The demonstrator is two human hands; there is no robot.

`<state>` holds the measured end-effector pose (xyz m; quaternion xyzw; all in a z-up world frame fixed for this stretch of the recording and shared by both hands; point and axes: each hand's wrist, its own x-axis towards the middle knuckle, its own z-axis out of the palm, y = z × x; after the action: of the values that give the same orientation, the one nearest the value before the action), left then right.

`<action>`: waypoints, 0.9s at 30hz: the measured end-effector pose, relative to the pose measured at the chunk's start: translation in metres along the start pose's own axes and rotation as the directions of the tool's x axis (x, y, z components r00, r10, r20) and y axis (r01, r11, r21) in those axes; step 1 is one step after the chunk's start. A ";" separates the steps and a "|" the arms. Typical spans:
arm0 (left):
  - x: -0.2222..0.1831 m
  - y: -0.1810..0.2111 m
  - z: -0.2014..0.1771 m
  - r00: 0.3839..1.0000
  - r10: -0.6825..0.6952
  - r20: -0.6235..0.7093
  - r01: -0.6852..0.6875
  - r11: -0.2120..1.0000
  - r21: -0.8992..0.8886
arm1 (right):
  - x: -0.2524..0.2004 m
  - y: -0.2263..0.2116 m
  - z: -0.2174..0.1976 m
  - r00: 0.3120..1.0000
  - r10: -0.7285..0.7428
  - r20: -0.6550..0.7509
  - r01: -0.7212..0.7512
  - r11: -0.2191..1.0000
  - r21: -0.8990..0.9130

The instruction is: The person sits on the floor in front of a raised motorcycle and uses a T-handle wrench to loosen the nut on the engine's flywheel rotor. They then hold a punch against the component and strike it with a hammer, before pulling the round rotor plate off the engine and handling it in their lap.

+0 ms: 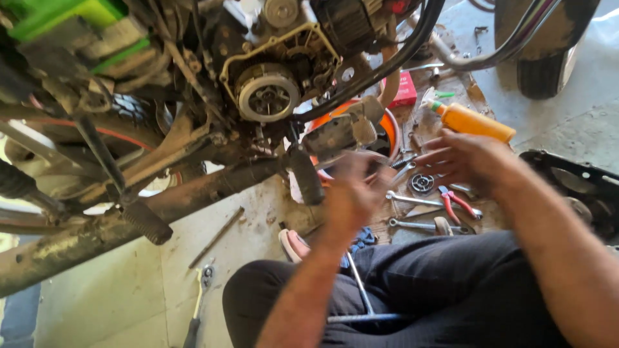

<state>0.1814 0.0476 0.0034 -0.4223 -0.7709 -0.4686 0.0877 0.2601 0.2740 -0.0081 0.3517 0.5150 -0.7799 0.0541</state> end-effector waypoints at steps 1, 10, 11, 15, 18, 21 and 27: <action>-0.010 0.007 0.010 1.000 -0.009 -0.002 0.009 1.000 -0.001 | 0.023 0.035 0.000 1.000 0.008 0.001 -0.008 1.000 -0.006; -0.045 -0.010 0.077 0.972 0.012 0.234 -0.075 0.962 0.263 | 0.009 0.052 0.044 0.964 0.114 0.240 -0.214 0.868 0.448; -0.043 -0.003 0.074 0.968 0.032 0.248 -0.100 0.959 0.266 | 0.014 0.054 0.041 0.967 0.120 0.224 -0.215 0.855 0.473; -0.026 0.029 0.042 0.958 0.280 0.057 -0.281 0.960 -0.005 | 0.081 0.076 -0.032 0.982 -0.118 0.146 0.074 0.958 0.276; -0.043 0.007 0.016 0.986 0.094 0.136 -0.063 0.974 -0.216 | 0.059 0.034 -0.073 0.992 -0.130 -0.008 0.129 0.990 -0.065; -0.048 0.005 -0.033 0.987 -0.009 0.160 0.023 0.996 -0.089 | 0.043 0.025 -0.138 0.931 -0.296 -0.212 0.125 0.806 -0.578; -0.085 -0.056 -0.059 0.798 -0.365 0.480 0.341 0.929 0.141 | 0.146 0.115 -0.301 0.757 0.178 -0.629 -0.566 0.659 -0.495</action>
<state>0.1789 -0.0591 -0.0462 -0.3754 -0.8430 -0.3336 -0.1928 0.3510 0.5140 -0.2513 0.6112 0.6619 -0.3871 0.1962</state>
